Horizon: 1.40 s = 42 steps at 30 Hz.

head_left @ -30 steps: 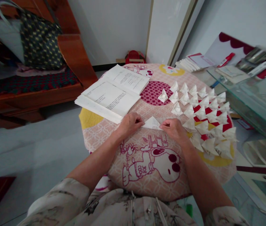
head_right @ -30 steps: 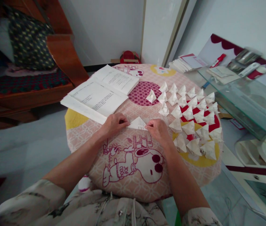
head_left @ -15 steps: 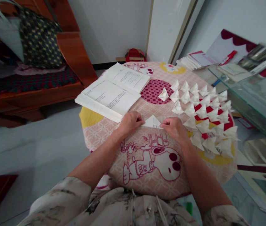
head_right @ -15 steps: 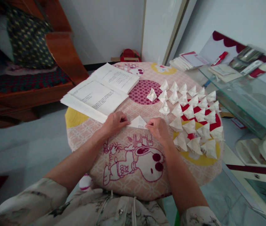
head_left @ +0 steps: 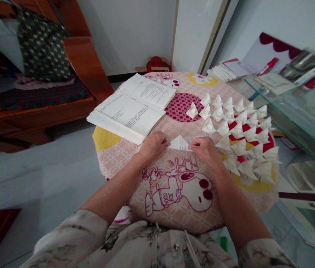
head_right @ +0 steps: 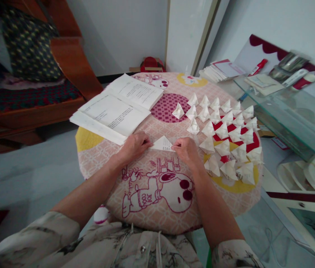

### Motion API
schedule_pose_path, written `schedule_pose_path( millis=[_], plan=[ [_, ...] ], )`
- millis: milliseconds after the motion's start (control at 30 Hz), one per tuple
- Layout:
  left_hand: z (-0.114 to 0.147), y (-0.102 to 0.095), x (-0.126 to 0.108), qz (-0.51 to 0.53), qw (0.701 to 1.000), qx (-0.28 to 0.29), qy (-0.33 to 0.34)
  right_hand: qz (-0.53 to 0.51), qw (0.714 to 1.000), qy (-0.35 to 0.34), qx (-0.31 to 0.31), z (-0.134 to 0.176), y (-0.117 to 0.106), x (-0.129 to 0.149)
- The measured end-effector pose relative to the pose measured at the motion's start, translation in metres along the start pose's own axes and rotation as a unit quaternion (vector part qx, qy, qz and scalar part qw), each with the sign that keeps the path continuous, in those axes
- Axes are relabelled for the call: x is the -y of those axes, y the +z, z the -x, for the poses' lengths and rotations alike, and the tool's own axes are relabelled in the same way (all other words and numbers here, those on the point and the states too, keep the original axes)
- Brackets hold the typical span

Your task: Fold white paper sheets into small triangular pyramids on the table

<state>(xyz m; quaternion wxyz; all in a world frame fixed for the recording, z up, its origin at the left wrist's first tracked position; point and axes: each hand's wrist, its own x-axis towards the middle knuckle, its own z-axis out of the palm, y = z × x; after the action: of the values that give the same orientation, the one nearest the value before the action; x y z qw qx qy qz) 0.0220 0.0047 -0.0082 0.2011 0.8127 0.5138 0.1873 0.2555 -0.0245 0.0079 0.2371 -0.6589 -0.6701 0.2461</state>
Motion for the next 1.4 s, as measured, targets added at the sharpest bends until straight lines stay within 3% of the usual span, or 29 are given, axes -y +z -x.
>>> schedule_pose_path(
  millis=[633,800,933,1100,1400],
  plan=[
    [0.001,0.002,0.000,-0.029,0.999,0.009,0.012,0.092,0.995,0.023,0.009,0.003,-0.003,0.009],
    [0.003,0.003,0.000,-0.002,0.999,-0.004,0.054,0.094,0.995,0.020,0.009,0.003,-0.001,0.009],
    [0.002,0.003,-0.001,0.007,0.990,-0.016,0.137,0.077,0.997,0.008,0.009,0.003,0.001,0.007],
    [0.003,0.001,-0.004,-0.003,0.973,0.032,0.226,0.069,0.998,0.016,-0.002,0.002,0.001,0.006],
    [0.021,-0.003,-0.026,-0.179,0.963,0.089,0.178,0.052,0.998,-0.001,-0.021,0.002,0.000,-0.002]
  ],
)
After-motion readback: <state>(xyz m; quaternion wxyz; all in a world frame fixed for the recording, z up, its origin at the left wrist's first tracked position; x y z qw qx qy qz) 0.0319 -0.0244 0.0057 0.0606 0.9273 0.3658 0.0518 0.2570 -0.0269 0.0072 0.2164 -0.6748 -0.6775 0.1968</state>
